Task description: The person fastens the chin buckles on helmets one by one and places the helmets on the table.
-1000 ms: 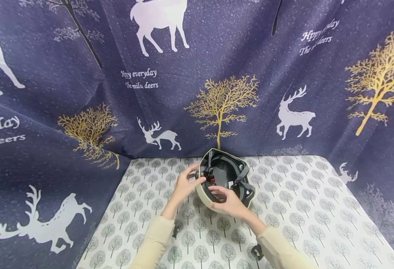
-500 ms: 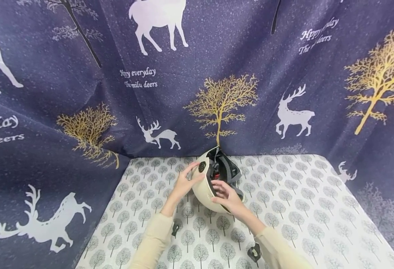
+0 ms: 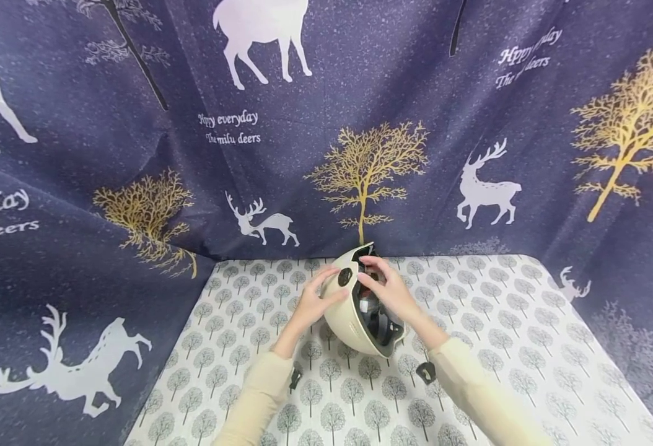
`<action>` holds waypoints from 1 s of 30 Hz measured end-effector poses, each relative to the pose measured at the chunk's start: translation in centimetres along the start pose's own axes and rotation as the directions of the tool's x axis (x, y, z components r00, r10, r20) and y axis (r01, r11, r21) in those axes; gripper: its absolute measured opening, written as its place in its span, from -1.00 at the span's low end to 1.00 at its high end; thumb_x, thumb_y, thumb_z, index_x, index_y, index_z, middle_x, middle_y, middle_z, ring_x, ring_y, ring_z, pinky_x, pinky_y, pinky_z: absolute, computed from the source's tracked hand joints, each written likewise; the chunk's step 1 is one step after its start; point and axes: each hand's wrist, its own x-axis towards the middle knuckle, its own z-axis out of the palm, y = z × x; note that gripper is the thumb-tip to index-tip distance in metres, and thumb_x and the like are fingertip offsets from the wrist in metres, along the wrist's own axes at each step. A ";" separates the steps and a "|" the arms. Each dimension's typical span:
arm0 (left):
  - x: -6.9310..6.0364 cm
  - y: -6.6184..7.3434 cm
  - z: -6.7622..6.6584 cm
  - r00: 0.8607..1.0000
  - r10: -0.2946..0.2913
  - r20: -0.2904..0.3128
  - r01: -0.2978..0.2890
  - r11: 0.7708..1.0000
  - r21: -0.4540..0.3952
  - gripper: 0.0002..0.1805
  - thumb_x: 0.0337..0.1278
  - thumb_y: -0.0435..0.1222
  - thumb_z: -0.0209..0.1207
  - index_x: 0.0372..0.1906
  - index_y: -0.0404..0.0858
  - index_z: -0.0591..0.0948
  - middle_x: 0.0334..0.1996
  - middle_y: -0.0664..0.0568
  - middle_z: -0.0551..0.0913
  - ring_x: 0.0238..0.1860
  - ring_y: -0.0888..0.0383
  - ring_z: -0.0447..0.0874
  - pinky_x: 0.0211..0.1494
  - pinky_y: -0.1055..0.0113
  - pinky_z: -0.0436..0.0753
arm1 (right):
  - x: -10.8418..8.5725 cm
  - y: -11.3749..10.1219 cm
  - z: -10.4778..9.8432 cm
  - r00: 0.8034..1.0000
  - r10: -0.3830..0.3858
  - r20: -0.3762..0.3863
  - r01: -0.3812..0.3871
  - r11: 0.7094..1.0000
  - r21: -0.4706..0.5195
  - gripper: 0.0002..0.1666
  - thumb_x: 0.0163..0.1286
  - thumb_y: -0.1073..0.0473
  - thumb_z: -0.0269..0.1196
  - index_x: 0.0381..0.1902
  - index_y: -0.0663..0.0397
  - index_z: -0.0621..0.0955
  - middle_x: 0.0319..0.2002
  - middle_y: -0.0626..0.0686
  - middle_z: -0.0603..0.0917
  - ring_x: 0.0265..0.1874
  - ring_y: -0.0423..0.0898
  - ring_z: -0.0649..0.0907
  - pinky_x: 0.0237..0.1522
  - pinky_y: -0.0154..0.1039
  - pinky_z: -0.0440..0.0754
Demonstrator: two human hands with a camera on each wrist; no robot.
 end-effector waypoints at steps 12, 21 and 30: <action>-0.5 0.7 0.8 0.999 0.005 0.040 -0.005 1.000 -0.006 -0.33 0.09 -0.37 0.31 0.35 -0.33 0.40 0.49 -0.30 0.15 0.54 -0.28 -0.03 0.52 -0.32 -0.05 | 0.6 -0.3 -0.3 0.979 0.179 0.097 -0.182 0.983 0.017 -0.46 0.36 0.15 0.24 0.28 0.10 0.45 0.36 0.34 0.32 -0.22 -0.01 0.70 -0.16 -0.08 0.76; -1.1 -1.7 0.3 0.995 -0.092 0.047 0.094 0.994 -0.054 -0.11 0.03 -0.06 0.38 0.48 0.03 0.24 0.55 -0.05 0.10 0.54 -0.21 0.03 0.49 -0.28 0.15 | 0.3 -0.1 0.3 0.972 0.223 0.077 -0.232 0.962 0.143 -0.47 0.32 0.18 0.28 0.25 0.08 0.49 0.36 0.28 0.37 0.05 0.16 0.64 -0.02 -0.07 0.73; -1.9 -3.7 -2.0 0.992 -0.112 0.050 0.119 0.978 -0.172 -0.11 0.11 -0.18 0.31 0.52 0.00 0.14 0.53 -0.09 0.08 0.49 -0.27 0.11 0.48 -0.25 0.20 | 0.3 -0.1 1.1 0.957 0.290 -0.020 -0.271 0.914 0.303 -0.47 0.30 0.21 0.28 0.22 0.15 0.48 0.23 0.18 0.49 -0.01 -0.19 0.61 0.01 -0.28 0.70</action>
